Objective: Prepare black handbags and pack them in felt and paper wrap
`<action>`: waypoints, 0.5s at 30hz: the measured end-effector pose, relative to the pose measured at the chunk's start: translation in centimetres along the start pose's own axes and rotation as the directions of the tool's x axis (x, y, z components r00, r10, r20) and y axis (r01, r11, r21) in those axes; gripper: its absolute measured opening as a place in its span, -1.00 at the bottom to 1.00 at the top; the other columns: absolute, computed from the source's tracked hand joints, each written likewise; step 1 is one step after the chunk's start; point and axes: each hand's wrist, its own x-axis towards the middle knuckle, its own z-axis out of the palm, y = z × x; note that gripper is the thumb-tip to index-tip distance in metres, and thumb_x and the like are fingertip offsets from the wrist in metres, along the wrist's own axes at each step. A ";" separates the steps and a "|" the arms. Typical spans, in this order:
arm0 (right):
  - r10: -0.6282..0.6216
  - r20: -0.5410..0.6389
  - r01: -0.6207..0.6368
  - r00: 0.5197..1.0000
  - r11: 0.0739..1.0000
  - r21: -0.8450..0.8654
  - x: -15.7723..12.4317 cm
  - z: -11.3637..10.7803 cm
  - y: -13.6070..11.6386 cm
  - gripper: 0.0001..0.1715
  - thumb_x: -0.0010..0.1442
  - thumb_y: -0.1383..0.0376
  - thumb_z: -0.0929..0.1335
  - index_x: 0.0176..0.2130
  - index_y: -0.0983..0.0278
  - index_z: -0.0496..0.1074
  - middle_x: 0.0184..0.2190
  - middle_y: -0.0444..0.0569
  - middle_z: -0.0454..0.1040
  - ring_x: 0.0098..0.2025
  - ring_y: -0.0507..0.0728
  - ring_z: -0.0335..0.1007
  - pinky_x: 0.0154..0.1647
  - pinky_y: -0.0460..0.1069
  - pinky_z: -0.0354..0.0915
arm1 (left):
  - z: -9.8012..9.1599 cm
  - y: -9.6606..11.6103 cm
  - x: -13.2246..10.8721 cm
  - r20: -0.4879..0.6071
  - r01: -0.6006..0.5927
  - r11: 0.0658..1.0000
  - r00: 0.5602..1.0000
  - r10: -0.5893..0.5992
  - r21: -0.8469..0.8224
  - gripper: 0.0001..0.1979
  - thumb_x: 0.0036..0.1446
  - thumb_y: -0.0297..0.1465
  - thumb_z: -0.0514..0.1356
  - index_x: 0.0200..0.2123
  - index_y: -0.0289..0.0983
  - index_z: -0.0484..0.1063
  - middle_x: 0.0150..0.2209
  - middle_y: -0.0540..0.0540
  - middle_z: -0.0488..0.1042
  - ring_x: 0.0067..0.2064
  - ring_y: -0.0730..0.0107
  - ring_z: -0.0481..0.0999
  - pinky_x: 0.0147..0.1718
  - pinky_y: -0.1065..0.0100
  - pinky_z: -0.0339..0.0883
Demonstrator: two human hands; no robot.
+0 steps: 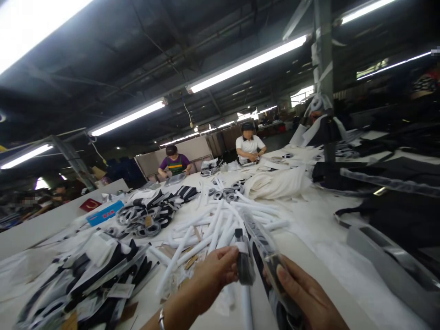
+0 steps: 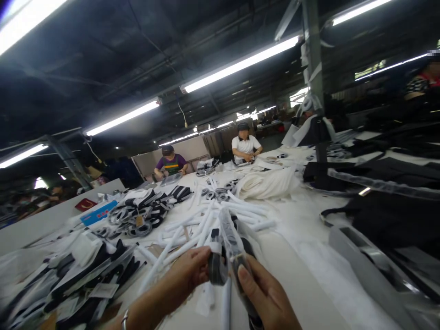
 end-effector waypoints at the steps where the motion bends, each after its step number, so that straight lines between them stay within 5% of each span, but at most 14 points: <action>1: -0.028 0.016 0.027 0.999 1.000 0.010 -0.1 0.1 -0.1 -0.43 0.21 -0.15 0.36 -0.07 0.22 0.56 -0.25 0.04 0.57 -0.14 0.28 0.52 0.02 0.12 0.42 | 1.0 0.3 -0.6 0.014 0.007 0.999 1.000 -0.006 -0.038 -0.55 0.22 0.00 0.20 -0.27 -0.32 0.52 -0.39 -0.02 0.39 -0.38 0.49 0.32 -0.30 0.43 0.22; 8: -0.214 0.017 0.214 0.977 0.965 -0.151 -0.6 0.2 0.0 -0.53 0.28 -0.05 0.34 -0.02 0.19 0.55 -0.05 0.04 0.54 0.07 0.29 0.44 0.12 0.05 0.37 | 4.2 2.4 -1.3 -0.151 0.018 0.997 0.989 -0.007 0.073 -0.68 0.10 -0.13 0.34 -0.19 -0.24 0.59 -0.18 -0.09 0.54 -0.04 0.25 0.46 -0.12 0.36 0.27; 15: -0.448 0.077 0.445 0.891 0.825 -0.349 -0.8 0.2 0.8 -0.67 0.34 0.12 0.31 0.00 0.18 0.53 -0.10 0.02 0.56 -0.03 0.22 0.51 -0.04 -0.03 0.45 | 5.7 2.9 -0.5 -0.057 0.035 0.999 0.998 -0.034 0.021 -0.52 0.05 -0.03 0.35 -0.23 -0.37 0.60 -0.31 -0.17 0.60 -0.20 0.22 0.57 -0.10 0.25 0.38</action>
